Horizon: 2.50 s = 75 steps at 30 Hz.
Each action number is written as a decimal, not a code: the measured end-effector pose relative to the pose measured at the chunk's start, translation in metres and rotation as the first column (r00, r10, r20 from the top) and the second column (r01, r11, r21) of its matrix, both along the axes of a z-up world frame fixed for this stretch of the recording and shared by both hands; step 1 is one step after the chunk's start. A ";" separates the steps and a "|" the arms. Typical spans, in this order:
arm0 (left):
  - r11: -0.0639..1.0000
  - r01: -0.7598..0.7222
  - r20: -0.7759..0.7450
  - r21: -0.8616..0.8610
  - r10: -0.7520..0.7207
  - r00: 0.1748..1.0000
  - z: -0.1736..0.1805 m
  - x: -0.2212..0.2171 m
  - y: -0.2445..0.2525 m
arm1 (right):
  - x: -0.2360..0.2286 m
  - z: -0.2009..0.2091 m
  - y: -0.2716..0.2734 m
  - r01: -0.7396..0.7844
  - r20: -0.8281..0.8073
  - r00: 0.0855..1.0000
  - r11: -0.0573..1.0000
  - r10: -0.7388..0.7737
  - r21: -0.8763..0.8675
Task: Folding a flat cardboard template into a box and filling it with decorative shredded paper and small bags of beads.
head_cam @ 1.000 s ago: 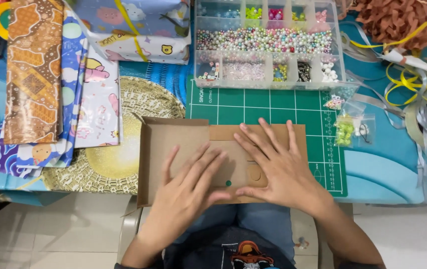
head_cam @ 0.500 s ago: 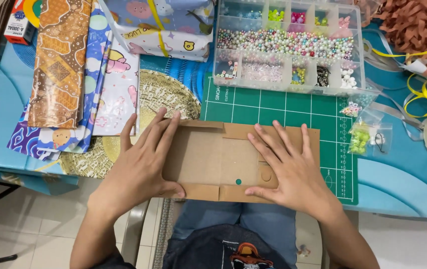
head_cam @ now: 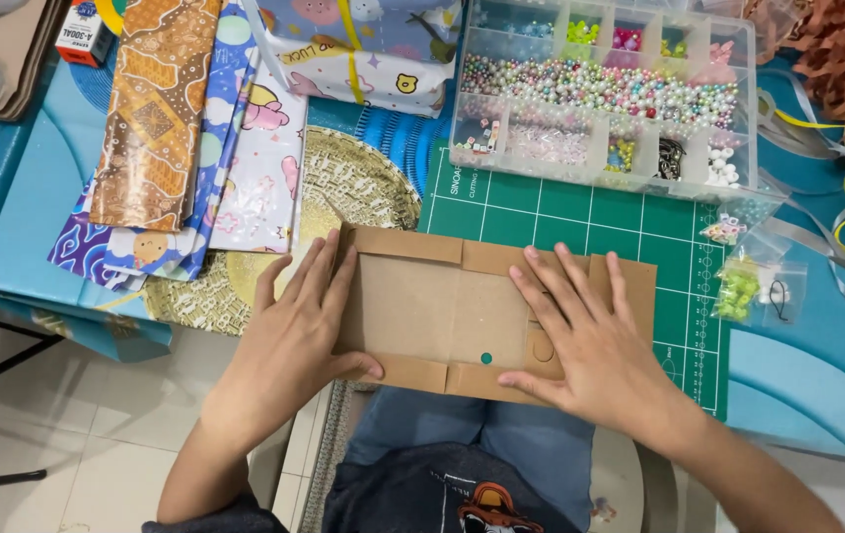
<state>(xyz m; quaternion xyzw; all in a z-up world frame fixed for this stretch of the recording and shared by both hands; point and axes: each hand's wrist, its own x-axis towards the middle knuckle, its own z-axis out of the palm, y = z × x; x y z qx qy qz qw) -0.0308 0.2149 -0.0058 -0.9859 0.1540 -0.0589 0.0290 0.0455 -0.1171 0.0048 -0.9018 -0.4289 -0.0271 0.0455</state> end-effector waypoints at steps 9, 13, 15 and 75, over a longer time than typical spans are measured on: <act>0.973 0.083 -0.090 -0.214 -0.104 0.990 0.012 0.010 -0.003 | 0.030 -0.010 0.031 -0.274 -0.141 0.942 0.942 0.303 0.193; 0.963 0.038 -0.176 -0.268 -0.087 0.980 0.008 0.010 -0.003 | 0.034 -0.010 0.061 -0.389 -0.140 0.897 0.899 0.420 0.204; 0.935 0.009 -0.233 -0.355 -0.098 0.967 0.022 0.009 -0.007 | 0.034 -0.007 0.069 -0.429 -0.109 0.888 0.890 0.447 0.156; 0.843 -0.324 -0.238 -0.429 0.241 0.941 0.036 0.009 -0.011 | 0.033 -0.004 0.073 -0.451 -0.122 0.873 0.877 0.472 0.165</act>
